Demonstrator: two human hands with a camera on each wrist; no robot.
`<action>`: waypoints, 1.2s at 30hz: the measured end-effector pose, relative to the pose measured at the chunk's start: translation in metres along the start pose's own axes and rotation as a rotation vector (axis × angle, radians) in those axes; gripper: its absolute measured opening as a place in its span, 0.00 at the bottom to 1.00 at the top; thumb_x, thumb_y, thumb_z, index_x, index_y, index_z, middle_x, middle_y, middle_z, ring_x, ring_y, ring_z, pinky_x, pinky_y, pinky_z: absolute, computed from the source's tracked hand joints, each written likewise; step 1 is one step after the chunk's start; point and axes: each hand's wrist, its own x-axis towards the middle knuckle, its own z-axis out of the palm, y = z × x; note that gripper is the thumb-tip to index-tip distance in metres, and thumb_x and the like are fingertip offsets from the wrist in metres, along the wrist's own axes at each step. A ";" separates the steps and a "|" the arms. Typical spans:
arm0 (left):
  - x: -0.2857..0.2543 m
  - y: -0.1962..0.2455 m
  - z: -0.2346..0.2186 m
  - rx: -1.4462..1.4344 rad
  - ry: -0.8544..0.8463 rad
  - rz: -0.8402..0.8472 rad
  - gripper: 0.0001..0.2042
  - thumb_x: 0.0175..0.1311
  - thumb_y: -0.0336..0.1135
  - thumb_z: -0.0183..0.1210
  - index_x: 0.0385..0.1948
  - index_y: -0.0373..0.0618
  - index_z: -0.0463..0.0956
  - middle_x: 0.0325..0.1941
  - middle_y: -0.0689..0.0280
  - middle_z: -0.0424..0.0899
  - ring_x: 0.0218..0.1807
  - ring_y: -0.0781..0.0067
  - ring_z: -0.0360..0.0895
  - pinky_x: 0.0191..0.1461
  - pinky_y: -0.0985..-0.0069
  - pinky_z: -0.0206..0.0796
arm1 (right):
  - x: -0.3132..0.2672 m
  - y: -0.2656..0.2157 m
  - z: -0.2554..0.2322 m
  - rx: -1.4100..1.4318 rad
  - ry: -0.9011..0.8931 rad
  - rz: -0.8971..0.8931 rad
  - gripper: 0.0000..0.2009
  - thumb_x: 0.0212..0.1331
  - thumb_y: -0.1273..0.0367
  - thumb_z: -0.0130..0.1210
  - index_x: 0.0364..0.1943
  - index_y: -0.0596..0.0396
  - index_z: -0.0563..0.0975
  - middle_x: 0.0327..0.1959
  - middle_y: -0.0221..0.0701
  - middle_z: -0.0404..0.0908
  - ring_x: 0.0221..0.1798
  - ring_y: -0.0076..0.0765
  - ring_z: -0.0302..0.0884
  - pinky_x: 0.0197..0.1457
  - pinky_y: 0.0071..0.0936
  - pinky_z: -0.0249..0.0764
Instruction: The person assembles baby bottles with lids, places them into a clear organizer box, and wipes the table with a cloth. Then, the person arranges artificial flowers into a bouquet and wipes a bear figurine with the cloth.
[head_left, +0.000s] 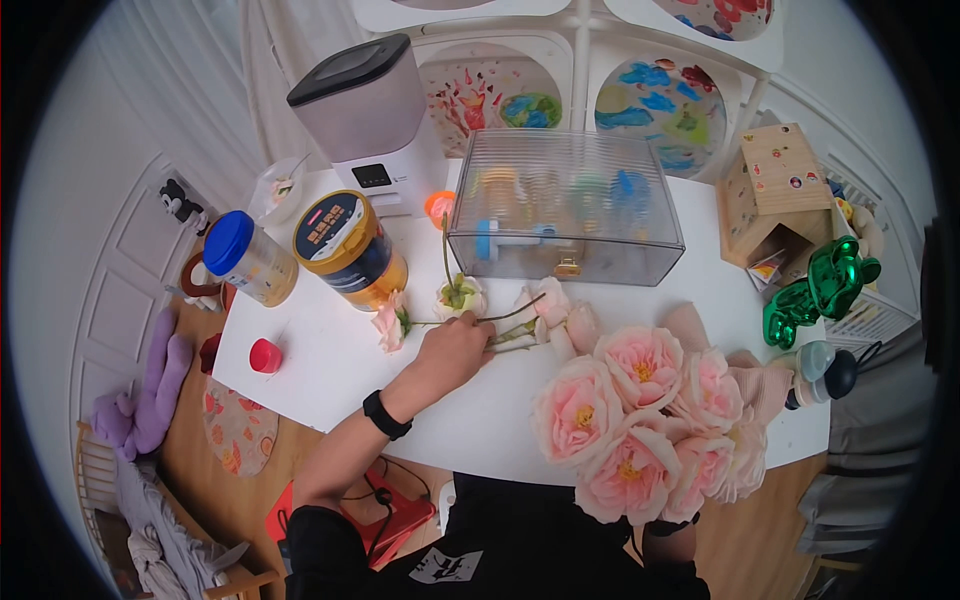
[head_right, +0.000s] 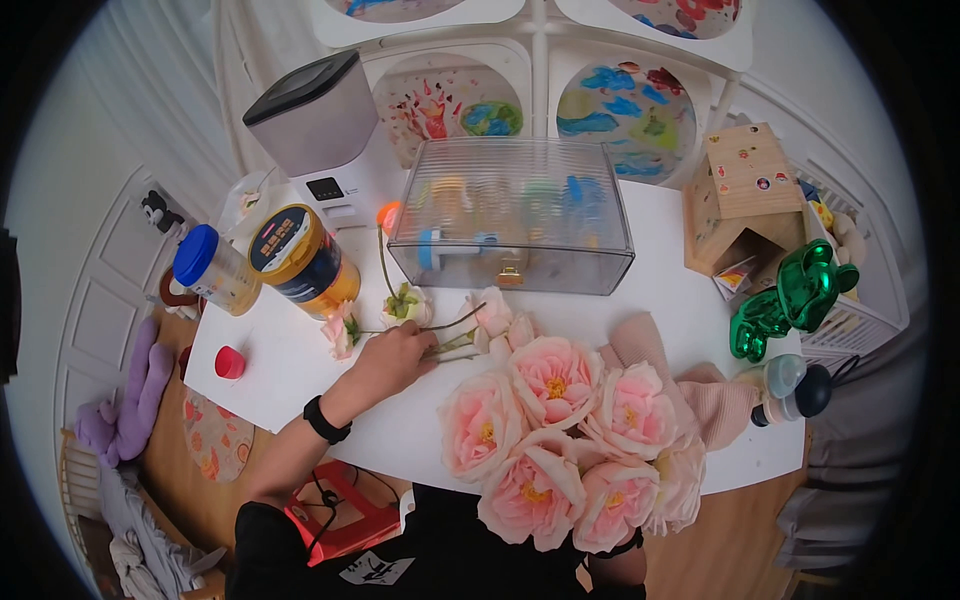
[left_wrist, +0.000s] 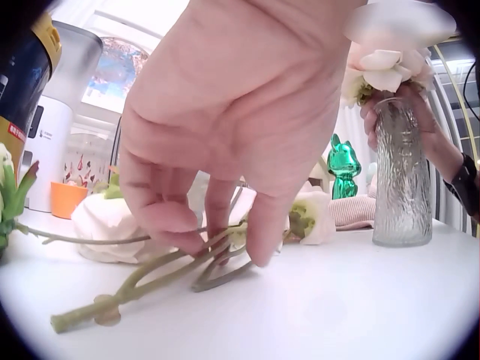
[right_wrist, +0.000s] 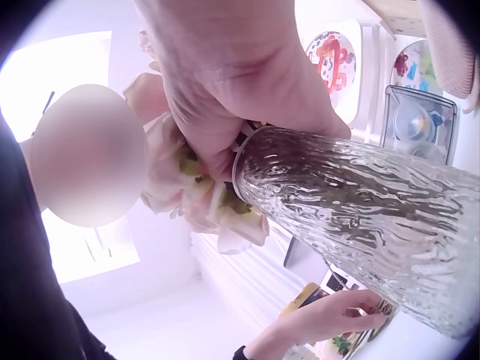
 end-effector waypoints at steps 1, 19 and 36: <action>0.002 0.000 -0.001 -0.026 0.009 -0.012 0.09 0.59 0.35 0.63 0.37 0.43 0.80 0.37 0.55 0.81 0.40 0.50 0.82 0.43 0.60 0.75 | 0.000 0.000 0.000 -0.001 -0.001 -0.002 0.27 0.54 0.63 0.65 0.55 0.56 0.68 0.51 0.35 0.77 0.47 0.36 0.78 0.50 0.32 0.74; -0.028 0.020 -0.047 -0.188 0.347 -0.024 0.07 0.68 0.34 0.57 0.41 0.41 0.76 0.33 0.59 0.82 0.30 0.63 0.79 0.37 0.69 0.69 | 0.000 0.003 -0.007 0.018 0.021 -0.038 0.27 0.54 0.63 0.65 0.56 0.57 0.68 0.51 0.36 0.77 0.47 0.36 0.78 0.51 0.32 0.74; -0.040 0.063 -0.111 -1.762 0.307 0.301 0.05 0.76 0.33 0.45 0.46 0.43 0.64 0.28 0.63 0.77 0.35 0.68 0.76 0.39 0.72 0.68 | -0.020 0.006 -0.022 0.039 0.128 -0.095 0.28 0.54 0.63 0.65 0.57 0.57 0.67 0.52 0.36 0.76 0.48 0.36 0.78 0.52 0.32 0.74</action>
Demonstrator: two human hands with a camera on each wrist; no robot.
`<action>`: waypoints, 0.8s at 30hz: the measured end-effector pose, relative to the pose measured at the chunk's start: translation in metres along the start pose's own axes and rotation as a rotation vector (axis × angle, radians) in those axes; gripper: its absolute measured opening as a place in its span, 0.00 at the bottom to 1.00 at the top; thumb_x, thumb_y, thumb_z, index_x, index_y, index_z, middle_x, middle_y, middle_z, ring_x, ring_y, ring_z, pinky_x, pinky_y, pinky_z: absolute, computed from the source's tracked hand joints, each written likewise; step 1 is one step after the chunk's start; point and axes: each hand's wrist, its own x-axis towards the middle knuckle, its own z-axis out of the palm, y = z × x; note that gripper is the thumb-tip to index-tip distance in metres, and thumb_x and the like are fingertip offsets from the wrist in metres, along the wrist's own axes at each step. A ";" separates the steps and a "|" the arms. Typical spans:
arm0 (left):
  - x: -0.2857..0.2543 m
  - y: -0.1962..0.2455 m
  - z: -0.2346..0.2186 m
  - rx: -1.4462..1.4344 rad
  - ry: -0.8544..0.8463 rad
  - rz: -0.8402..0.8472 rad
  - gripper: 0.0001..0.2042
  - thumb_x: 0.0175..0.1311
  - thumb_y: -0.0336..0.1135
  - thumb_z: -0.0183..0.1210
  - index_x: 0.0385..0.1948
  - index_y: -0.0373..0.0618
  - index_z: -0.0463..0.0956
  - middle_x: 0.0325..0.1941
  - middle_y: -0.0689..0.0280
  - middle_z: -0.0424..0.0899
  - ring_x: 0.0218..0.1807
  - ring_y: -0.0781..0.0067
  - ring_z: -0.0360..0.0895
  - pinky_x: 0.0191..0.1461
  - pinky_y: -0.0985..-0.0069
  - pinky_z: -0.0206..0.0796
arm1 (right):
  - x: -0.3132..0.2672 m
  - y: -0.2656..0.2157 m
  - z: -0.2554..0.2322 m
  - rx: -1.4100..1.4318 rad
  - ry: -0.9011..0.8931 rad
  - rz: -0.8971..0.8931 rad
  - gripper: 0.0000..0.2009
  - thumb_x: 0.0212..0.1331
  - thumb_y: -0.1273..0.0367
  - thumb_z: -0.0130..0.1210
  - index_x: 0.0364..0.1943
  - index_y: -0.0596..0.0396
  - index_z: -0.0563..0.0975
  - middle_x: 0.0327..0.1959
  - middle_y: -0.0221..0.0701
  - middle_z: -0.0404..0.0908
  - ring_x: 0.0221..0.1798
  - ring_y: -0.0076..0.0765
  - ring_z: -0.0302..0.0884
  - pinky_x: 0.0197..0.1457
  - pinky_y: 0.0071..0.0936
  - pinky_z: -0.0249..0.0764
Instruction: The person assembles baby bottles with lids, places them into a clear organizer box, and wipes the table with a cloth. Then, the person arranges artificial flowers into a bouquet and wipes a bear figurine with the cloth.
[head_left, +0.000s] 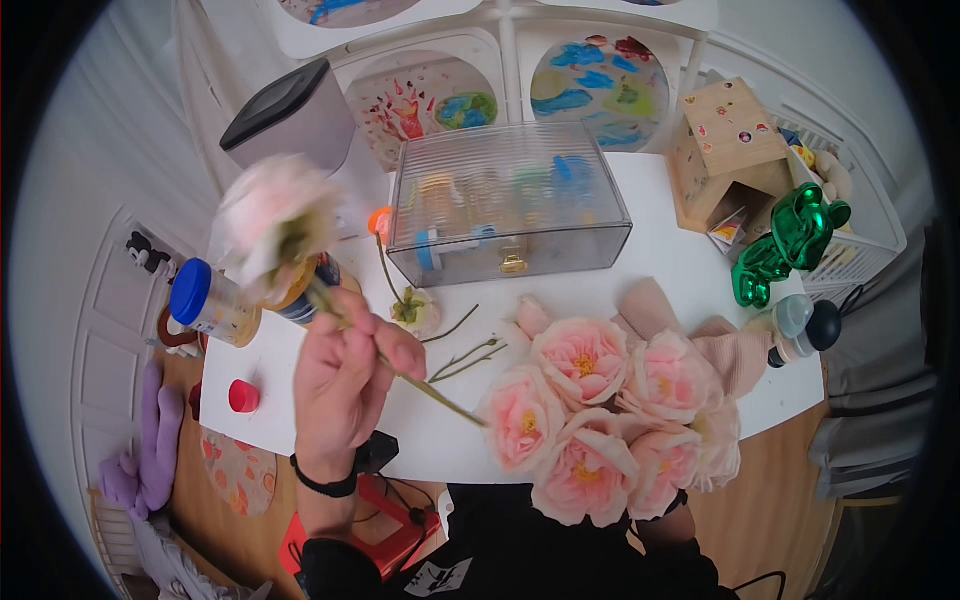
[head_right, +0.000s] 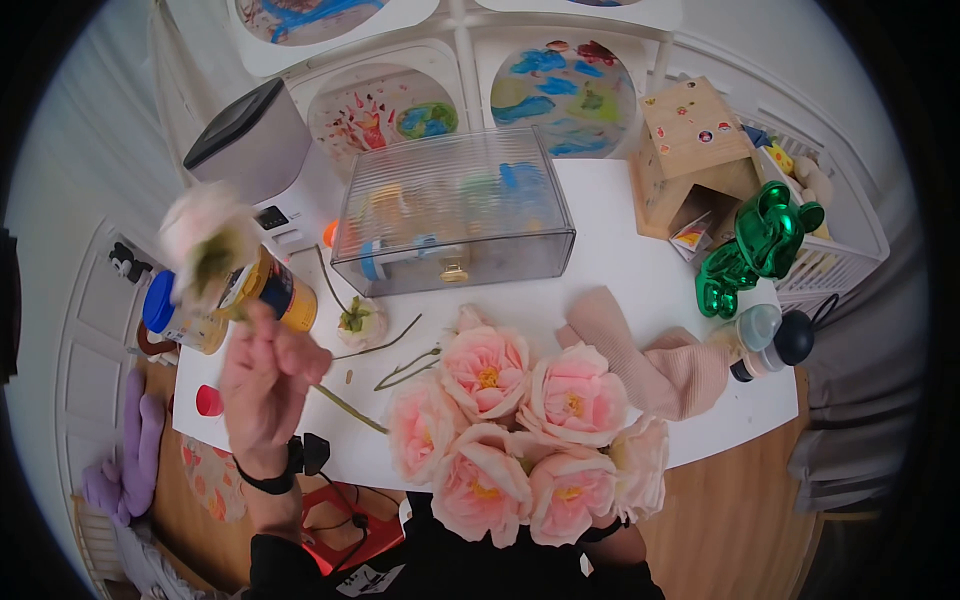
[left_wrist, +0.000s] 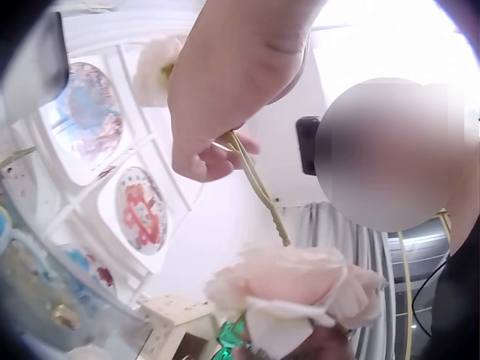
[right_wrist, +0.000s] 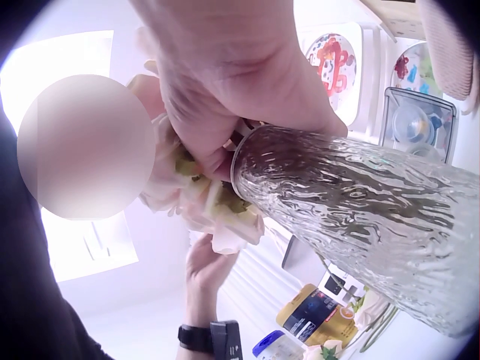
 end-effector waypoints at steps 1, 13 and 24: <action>0.002 0.006 0.008 0.074 -0.080 0.165 0.04 0.75 0.31 0.47 0.44 0.44 0.62 0.31 0.58 0.81 0.39 0.63 0.80 0.43 0.67 0.72 | -0.001 0.000 -0.001 -0.001 0.004 -0.003 0.28 0.54 0.63 0.65 0.57 0.57 0.67 0.52 0.36 0.76 0.48 0.36 0.78 0.52 0.32 0.74; 0.011 -0.024 0.067 0.923 -0.490 -0.155 0.13 0.60 0.28 0.63 0.47 0.41 0.78 0.51 0.57 0.80 0.53 0.55 0.78 0.57 0.63 0.70 | -0.005 -0.003 -0.007 0.021 0.038 -0.065 0.28 0.54 0.63 0.65 0.57 0.58 0.67 0.53 0.37 0.76 0.48 0.36 0.78 0.52 0.32 0.74; 0.020 0.013 0.085 0.532 -0.257 -0.333 0.18 0.57 0.32 0.70 0.50 0.46 0.79 0.52 0.60 0.81 0.52 0.58 0.78 0.57 0.65 0.71 | -0.003 -0.001 -0.008 0.046 0.055 -0.107 0.28 0.55 0.63 0.65 0.58 0.58 0.67 0.53 0.37 0.76 0.49 0.36 0.78 0.53 0.32 0.74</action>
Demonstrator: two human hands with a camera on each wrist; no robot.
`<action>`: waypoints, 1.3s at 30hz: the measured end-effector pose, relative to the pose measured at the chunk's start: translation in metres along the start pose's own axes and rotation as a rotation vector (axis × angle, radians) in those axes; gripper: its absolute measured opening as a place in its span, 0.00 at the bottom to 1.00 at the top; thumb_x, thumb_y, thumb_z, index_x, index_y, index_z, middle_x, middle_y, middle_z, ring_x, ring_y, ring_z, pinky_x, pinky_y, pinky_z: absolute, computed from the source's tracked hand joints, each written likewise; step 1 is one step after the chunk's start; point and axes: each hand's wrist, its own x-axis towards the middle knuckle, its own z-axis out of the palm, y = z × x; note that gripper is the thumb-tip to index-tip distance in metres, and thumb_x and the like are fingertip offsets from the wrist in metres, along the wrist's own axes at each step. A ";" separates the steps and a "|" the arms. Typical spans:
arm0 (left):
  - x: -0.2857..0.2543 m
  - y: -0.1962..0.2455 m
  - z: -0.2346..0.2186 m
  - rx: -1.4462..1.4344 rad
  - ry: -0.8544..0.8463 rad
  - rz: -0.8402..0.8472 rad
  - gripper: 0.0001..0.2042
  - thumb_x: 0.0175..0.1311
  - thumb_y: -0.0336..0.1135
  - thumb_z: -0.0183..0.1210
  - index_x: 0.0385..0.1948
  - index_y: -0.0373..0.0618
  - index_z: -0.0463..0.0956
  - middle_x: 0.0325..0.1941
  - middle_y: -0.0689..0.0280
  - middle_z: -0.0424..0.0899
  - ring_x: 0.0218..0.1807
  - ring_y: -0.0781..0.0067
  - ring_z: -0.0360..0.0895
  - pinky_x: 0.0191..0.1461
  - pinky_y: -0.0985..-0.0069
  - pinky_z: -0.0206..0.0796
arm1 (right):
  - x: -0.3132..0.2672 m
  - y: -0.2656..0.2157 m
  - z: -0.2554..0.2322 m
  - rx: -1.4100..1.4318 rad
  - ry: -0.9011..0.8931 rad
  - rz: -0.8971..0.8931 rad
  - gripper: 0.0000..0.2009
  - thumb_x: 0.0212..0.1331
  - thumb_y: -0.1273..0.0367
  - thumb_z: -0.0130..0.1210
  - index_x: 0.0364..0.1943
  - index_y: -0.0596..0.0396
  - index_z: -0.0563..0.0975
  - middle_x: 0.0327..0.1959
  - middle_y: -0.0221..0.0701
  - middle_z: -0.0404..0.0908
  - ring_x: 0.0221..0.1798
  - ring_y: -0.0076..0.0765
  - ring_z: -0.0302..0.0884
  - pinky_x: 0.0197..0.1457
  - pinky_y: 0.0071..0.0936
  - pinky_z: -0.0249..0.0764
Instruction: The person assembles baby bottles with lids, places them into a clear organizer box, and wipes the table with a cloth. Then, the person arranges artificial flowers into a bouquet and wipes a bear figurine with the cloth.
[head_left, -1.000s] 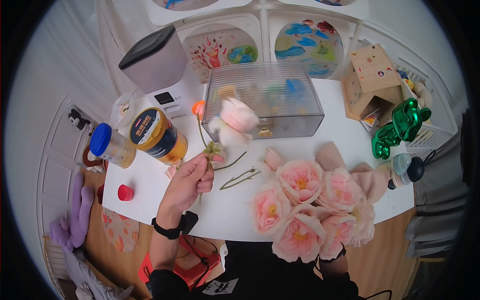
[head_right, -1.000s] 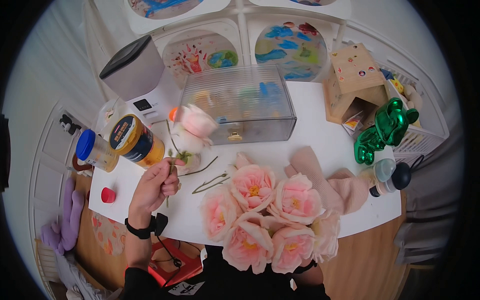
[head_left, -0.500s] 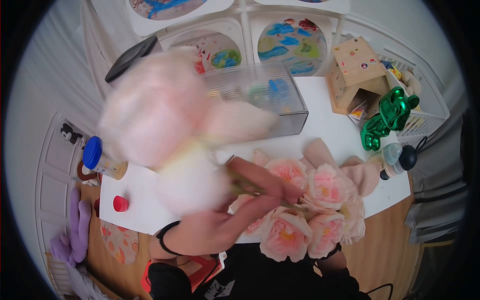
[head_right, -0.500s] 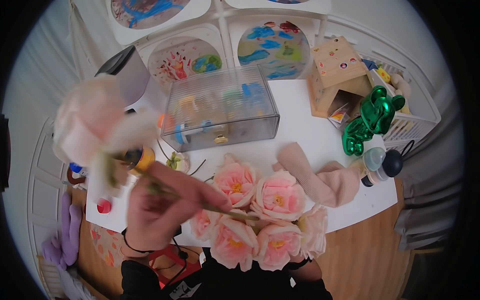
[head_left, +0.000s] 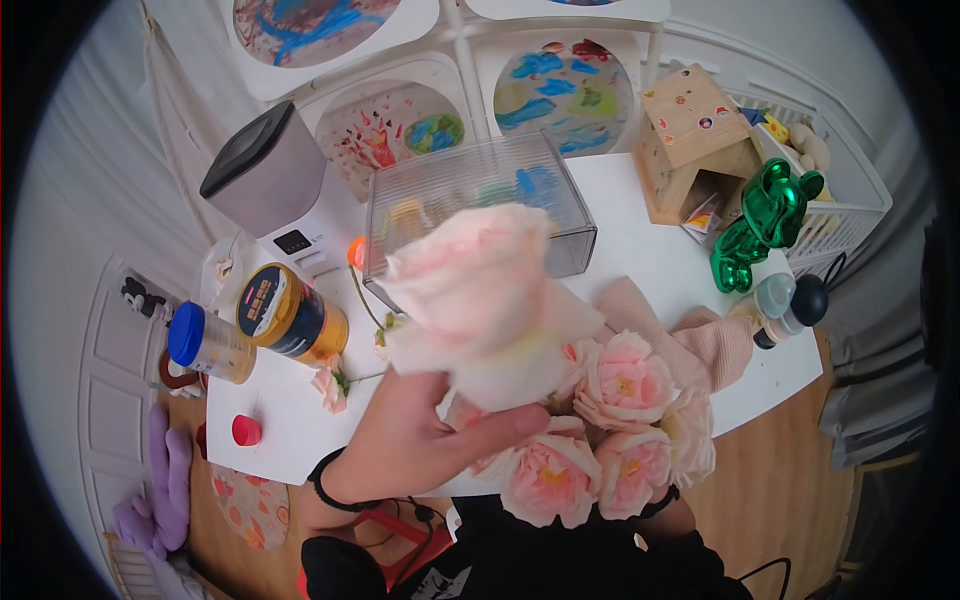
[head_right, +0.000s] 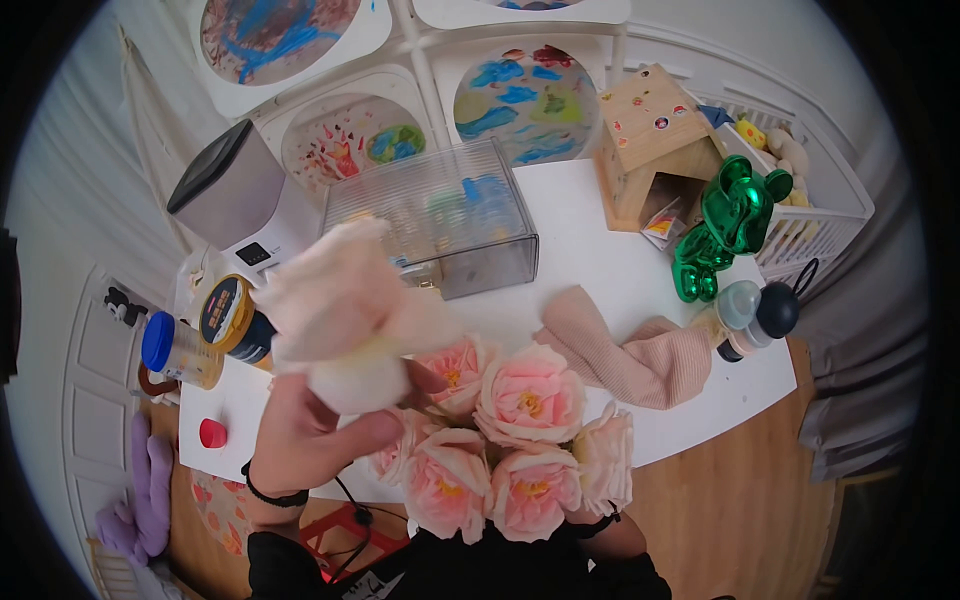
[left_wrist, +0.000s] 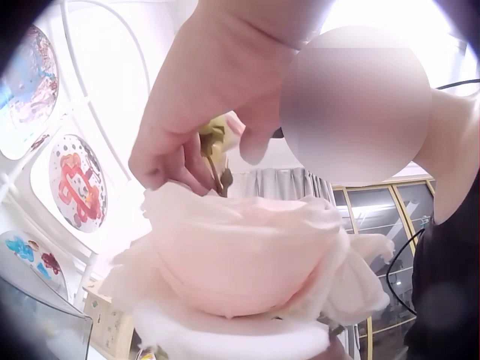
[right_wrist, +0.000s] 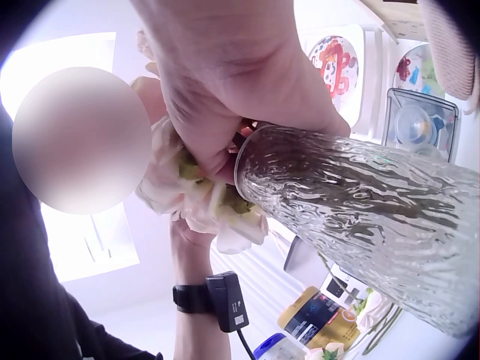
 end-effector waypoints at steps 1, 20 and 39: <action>-0.001 0.000 -0.002 -0.008 0.011 -0.031 0.19 0.55 0.31 0.70 0.49 0.45 0.79 0.52 0.60 0.81 0.52 0.58 0.78 0.57 0.65 0.71 | 0.000 0.000 0.000 0.002 0.001 -0.003 0.29 0.55 0.63 0.65 0.58 0.58 0.67 0.53 0.37 0.76 0.49 0.36 0.78 0.53 0.32 0.74; -0.004 0.016 -0.007 0.770 0.175 0.502 0.27 0.41 0.31 0.72 0.51 0.50 0.80 0.59 0.62 0.75 0.59 0.57 0.72 0.60 0.67 0.65 | 0.000 0.005 0.001 0.011 0.008 -0.044 0.29 0.55 0.63 0.65 0.59 0.58 0.66 0.54 0.38 0.76 0.50 0.37 0.78 0.54 0.32 0.74; 0.003 -0.001 0.016 1.102 -0.184 0.618 0.16 0.43 0.34 0.71 0.38 0.56 0.85 0.41 0.72 0.75 0.42 0.71 0.73 0.50 0.71 0.63 | -0.004 0.006 -0.001 -0.003 0.015 -0.082 0.30 0.55 0.63 0.65 0.59 0.59 0.66 0.55 0.38 0.76 0.50 0.37 0.78 0.55 0.32 0.73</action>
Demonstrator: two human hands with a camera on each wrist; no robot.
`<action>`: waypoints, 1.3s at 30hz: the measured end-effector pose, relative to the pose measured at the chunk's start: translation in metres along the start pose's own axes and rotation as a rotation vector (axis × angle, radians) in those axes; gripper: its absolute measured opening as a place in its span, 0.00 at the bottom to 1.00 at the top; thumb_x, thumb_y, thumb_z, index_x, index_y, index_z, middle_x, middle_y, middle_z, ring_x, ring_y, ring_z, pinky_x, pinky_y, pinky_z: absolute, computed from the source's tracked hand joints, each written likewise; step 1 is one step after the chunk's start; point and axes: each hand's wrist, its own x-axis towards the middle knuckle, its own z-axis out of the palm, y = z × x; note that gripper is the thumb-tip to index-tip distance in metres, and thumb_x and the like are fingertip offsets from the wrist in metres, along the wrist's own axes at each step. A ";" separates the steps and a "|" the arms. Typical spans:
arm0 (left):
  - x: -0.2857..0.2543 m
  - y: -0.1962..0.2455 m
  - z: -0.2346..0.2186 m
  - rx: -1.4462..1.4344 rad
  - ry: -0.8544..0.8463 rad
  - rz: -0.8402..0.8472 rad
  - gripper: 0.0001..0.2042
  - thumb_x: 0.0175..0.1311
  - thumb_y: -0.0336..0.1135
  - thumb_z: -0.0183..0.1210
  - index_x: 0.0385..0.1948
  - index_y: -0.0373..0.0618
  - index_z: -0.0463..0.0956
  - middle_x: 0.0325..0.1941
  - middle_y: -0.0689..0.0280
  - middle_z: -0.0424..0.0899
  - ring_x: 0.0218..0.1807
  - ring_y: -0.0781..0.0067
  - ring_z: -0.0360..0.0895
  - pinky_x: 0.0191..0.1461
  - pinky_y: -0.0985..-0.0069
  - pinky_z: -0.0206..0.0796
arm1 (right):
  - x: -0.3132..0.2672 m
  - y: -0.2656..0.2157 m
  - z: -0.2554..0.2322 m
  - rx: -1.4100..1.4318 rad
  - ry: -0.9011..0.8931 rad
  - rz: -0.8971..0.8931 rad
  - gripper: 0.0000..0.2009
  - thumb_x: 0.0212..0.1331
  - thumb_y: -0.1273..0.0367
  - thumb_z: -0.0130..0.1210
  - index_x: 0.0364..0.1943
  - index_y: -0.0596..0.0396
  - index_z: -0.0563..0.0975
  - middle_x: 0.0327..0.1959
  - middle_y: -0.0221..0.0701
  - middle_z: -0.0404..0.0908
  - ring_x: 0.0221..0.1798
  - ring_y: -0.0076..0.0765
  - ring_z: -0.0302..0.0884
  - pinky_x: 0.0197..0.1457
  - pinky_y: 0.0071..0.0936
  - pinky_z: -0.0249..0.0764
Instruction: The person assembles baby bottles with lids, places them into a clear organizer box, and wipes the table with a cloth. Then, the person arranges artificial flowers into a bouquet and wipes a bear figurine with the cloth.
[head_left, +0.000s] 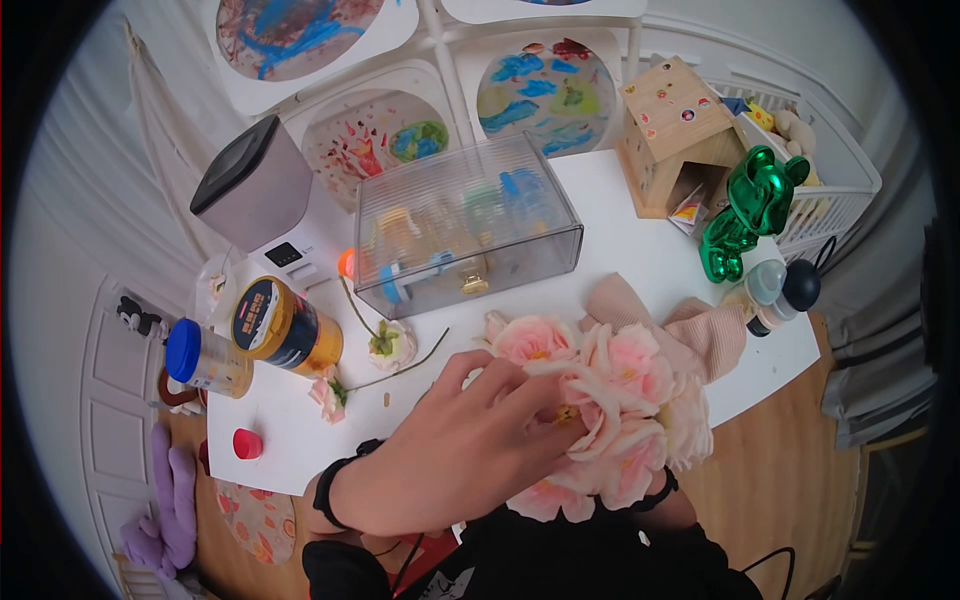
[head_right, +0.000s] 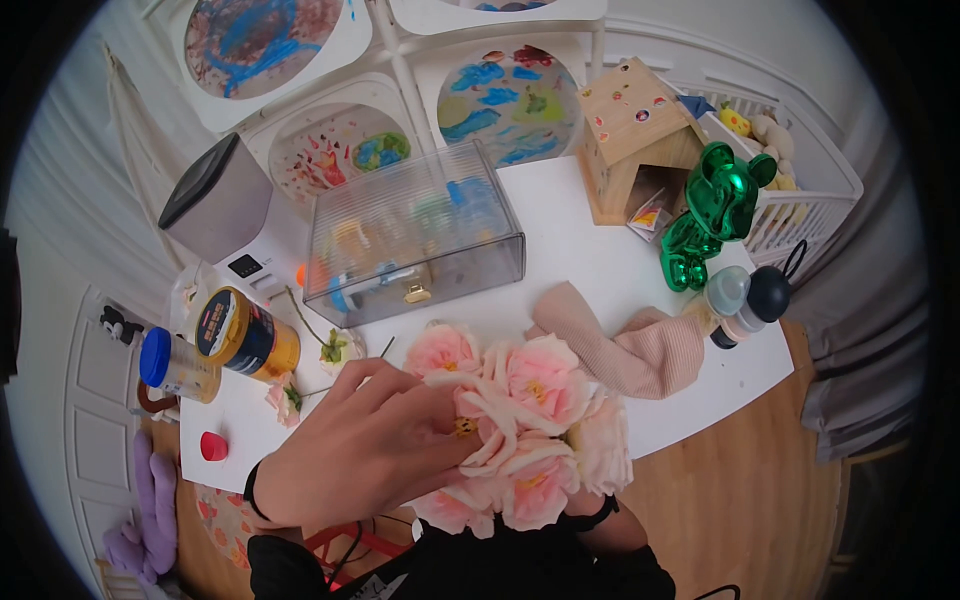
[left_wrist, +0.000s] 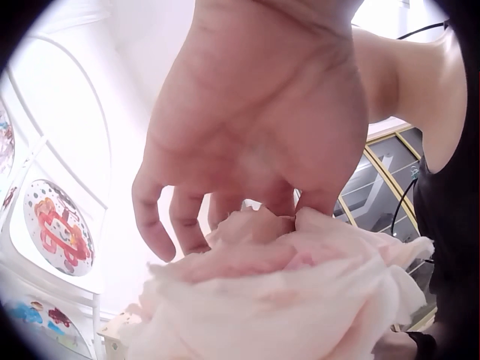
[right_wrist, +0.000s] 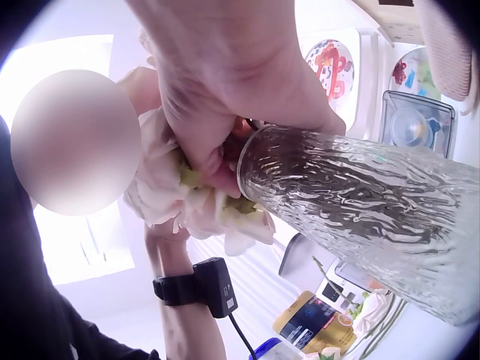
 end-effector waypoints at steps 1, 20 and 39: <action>0.002 -0.005 0.000 -0.031 -0.028 0.023 0.17 0.44 0.35 0.72 0.40 0.56 0.84 0.42 0.72 0.75 0.43 0.71 0.73 0.52 0.71 0.61 | 0.000 0.000 0.000 -0.002 -0.004 0.000 0.30 0.55 0.63 0.65 0.59 0.59 0.66 0.55 0.38 0.76 0.50 0.37 0.78 0.55 0.32 0.73; -0.028 -0.062 0.043 -1.370 -0.107 -0.625 0.33 0.68 0.41 0.60 0.71 0.44 0.53 0.65 0.54 0.69 0.62 0.68 0.70 0.64 0.71 0.63 | 0.005 0.005 0.002 -0.015 -0.052 -0.013 0.30 0.55 0.63 0.65 0.60 0.59 0.66 0.55 0.39 0.76 0.51 0.37 0.78 0.56 0.32 0.73; 0.005 -0.043 0.035 -0.641 -0.065 -0.302 0.44 0.57 0.43 0.70 0.73 0.48 0.50 0.60 0.50 0.62 0.55 0.58 0.70 0.53 0.71 0.71 | 0.000 0.006 -0.005 -0.034 -0.023 -0.044 0.31 0.55 0.63 0.65 0.61 0.60 0.65 0.56 0.39 0.75 0.52 0.37 0.78 0.57 0.32 0.73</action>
